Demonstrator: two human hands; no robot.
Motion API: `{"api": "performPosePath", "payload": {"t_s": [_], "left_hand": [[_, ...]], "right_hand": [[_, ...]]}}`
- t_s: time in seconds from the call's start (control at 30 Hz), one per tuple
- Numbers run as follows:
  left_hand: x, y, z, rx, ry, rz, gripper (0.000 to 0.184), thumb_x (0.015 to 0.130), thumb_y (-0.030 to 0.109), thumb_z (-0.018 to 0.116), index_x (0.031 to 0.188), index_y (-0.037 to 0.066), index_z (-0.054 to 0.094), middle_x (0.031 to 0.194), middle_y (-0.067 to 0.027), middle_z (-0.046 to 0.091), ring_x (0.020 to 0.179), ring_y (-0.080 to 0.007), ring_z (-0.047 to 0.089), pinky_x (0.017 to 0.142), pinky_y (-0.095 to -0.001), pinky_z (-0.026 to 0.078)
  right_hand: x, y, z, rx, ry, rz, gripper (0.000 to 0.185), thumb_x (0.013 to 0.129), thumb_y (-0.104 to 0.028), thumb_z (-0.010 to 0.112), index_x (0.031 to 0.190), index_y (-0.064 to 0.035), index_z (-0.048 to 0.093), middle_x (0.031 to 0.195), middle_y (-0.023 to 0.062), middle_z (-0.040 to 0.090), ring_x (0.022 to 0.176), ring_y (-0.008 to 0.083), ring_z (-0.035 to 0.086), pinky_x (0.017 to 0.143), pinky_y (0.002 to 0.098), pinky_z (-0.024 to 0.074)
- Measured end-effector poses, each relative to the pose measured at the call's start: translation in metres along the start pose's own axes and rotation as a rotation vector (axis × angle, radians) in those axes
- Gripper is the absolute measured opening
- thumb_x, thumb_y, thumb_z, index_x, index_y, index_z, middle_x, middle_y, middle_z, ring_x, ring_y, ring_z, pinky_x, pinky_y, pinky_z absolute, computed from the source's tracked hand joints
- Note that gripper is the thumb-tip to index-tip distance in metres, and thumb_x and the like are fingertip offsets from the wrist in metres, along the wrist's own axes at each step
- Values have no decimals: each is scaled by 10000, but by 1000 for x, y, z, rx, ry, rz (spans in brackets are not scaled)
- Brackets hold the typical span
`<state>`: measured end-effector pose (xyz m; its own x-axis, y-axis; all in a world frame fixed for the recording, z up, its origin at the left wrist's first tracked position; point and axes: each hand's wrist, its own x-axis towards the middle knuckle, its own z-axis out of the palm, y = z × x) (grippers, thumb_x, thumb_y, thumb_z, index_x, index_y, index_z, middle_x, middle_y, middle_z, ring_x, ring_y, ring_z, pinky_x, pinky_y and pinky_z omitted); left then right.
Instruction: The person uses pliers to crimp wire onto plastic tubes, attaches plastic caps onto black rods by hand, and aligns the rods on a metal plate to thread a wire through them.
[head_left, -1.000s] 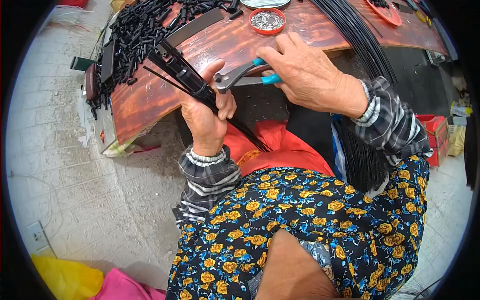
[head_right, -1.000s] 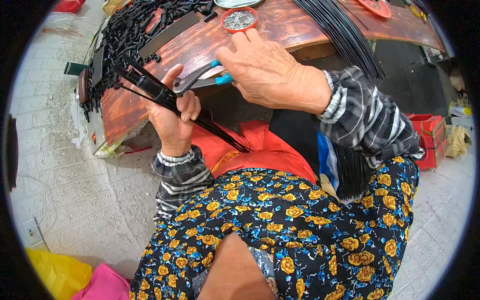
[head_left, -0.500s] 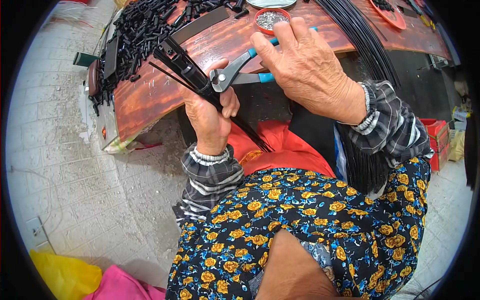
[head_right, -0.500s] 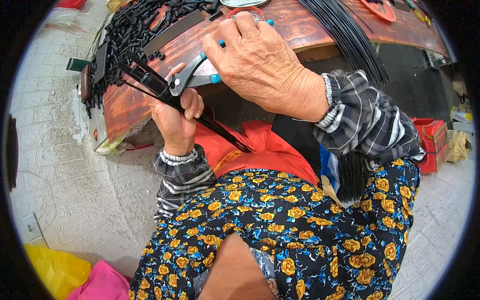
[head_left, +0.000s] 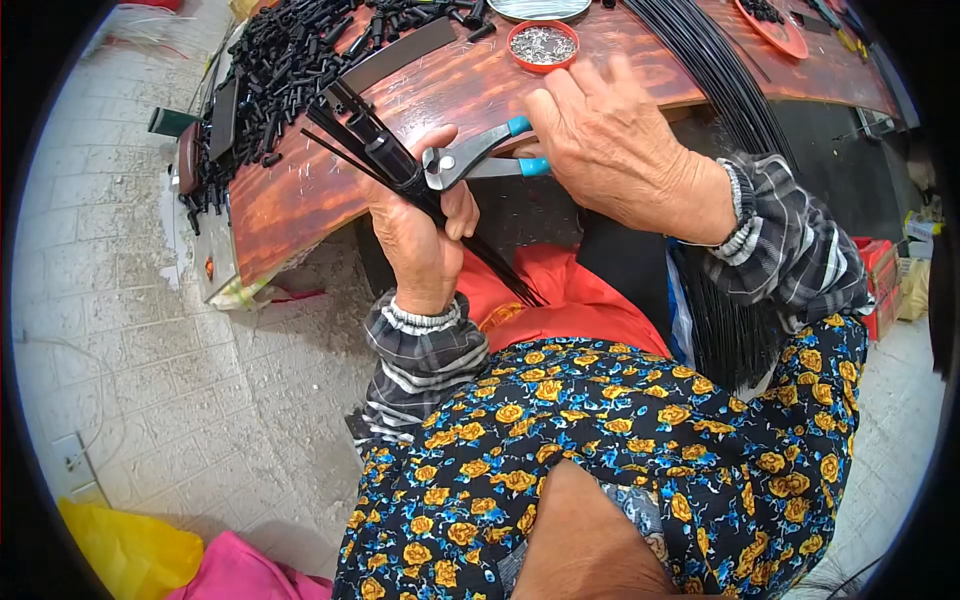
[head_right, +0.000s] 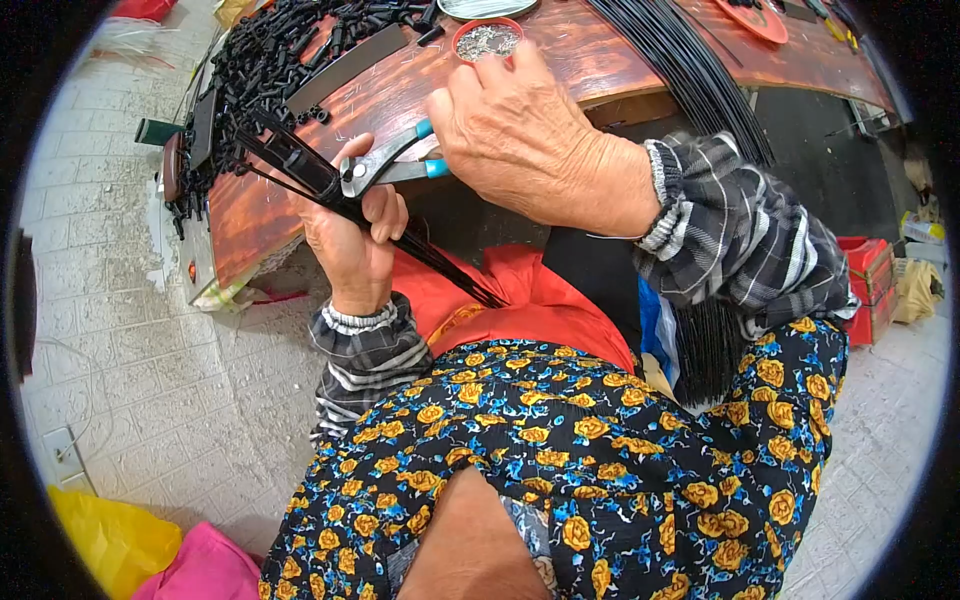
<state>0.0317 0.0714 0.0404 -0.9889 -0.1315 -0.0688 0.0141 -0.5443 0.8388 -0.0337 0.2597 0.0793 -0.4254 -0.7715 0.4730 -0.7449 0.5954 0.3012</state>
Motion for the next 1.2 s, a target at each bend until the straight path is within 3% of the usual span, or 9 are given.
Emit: {"api": "performPosePath", "payload": {"t_s": [0.1, 0.4, 1.03, 1.2], "left_hand": [[1, 0, -2, -3, 2, 1, 863, 849, 757, 305, 1140, -13, 564, 496, 14, 371, 394, -95, 325, 393, -244, 278], [3, -2, 0, 23, 52, 34, 870, 852, 761, 279, 1098, -16, 584, 495, 18, 368, 388, -85, 315, 381, -239, 260], [4, -2, 1, 20, 114, 46, 860, 859, 755, 274, 1041, -19, 602, 491, 7, 373, 379, -85, 307, 372, -236, 256], [4, -4, -1, 50, 45, 78, 806, 879, 713, 335, 1116, -24, 560, 507, 6, 338, 372, -103, 283, 371, -252, 251]], "right_hand": [[-5, -9, 6, 185, -124, 95, 227, 802, -187, 629, 867, -34, 475, 722, 98, 496, 675, 234, 554, 574, 340, 439], [-13, -21, 18, 449, -73, 275, 262, 736, -112, 672, 856, -23, 458, 750, 146, 547, 715, 309, 591, 622, 399, 477], [-14, -25, 25, 601, -83, 319, 228, 783, -110, 651, 872, -20, 461, 756, 163, 562, 740, 352, 604, 626, 425, 486], [-12, -15, 20, 663, -198, 283, 213, 775, -100, 643, 855, -10, 468, 769, 177, 577, 740, 377, 604, 629, 448, 476]]}}
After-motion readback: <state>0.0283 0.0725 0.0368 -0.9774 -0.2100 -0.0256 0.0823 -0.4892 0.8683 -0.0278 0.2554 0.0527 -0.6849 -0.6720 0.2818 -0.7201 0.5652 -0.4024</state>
